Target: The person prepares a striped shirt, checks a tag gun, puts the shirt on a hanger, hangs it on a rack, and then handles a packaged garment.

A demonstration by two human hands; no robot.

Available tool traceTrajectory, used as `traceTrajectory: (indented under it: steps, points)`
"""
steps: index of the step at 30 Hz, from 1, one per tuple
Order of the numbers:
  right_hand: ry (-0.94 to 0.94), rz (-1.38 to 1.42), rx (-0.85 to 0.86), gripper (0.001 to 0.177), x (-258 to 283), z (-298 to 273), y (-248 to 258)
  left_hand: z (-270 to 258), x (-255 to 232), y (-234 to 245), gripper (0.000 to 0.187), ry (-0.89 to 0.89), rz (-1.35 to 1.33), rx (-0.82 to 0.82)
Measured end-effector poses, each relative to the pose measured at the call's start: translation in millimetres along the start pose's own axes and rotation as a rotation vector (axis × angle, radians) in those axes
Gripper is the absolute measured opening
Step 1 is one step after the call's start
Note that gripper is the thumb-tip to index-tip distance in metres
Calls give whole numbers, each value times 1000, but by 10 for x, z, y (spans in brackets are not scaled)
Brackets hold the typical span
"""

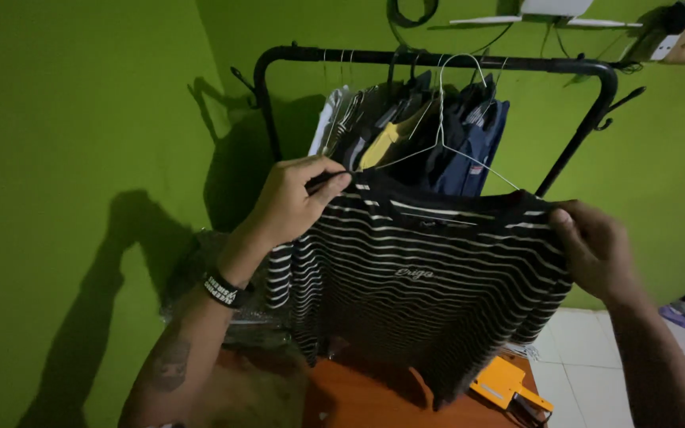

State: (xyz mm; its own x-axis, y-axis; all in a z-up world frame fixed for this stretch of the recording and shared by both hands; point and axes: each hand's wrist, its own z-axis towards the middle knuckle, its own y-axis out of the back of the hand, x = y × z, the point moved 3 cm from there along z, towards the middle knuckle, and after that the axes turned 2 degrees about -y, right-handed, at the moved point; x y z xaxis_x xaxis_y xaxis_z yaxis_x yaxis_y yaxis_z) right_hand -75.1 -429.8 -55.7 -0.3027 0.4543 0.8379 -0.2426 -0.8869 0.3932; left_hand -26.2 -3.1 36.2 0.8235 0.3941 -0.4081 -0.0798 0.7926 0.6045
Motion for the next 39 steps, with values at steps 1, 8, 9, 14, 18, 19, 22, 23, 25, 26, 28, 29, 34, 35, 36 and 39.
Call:
traceTrajectory:
  steps: [1, 8, 9, 14, 18, 19, 22, 23, 25, 26, 28, 29, 34, 35, 36, 39]
  points:
    - [0, 1, 1, 26, -104, 10, 0, -19, -18, -10, 18, 1, 1, 0]
    - [-27, -180, 81, 27, -337, -40, -268, -276, 47, 64, 18, -32, 76, -104]
    - [-104, -250, 104, 27, -190, -9, -284, -237, 56, 69, 17, -70, 106, -138]
    - [37, -314, 102, 25, 96, -133, -383, -192, 124, -119, 16, -77, 109, -142]
    - [3, -370, 1, 28, -178, 38, -291, -121, 43, -254, 18, -43, 95, -160]
    - [-10, -364, 4, 28, -219, 13, -225, -159, 49, -273, 18, -37, 92, -147]
    - [16, -10, 135, 35, -147, 82, 43, -61, 86, -243, 21, -55, 30, -128]
    - [-11, 24, 335, 51, -73, 64, 91, -36, 106, -209, 23, -28, -15, -121]
    - [-42, 59, 540, 72, -420, 13, 145, -59, 88, -144, 25, 3, -58, -112]
    - [-229, -213, 543, 66, -918, -13, 159, -102, 55, -124, 26, 40, -60, -95]
    - [-399, -487, 516, 60, -1332, -56, 295, -84, 36, -71, 27, 54, -57, -84]
    - [-445, -301, 381, 64, -1278, -140, 418, -90, 36, -75, 28, 38, -53, -81]
    - [-464, -522, 287, 67, -1684, -374, 839, -200, -4, -117, 28, 51, -39, -51]
    - [-364, -165, 415, 55, -1912, -361, 1026, -202, 34, -128, 27, 111, -38, -33]
    - [-243, 191, 527, 46, -2116, -346, 1231, -203, 75, -138, 27, 170, -37, -13]
    - [-308, -470, 398, 43, -950, -56, 774, -269, 132, -157, 28, 131, -73, -74]
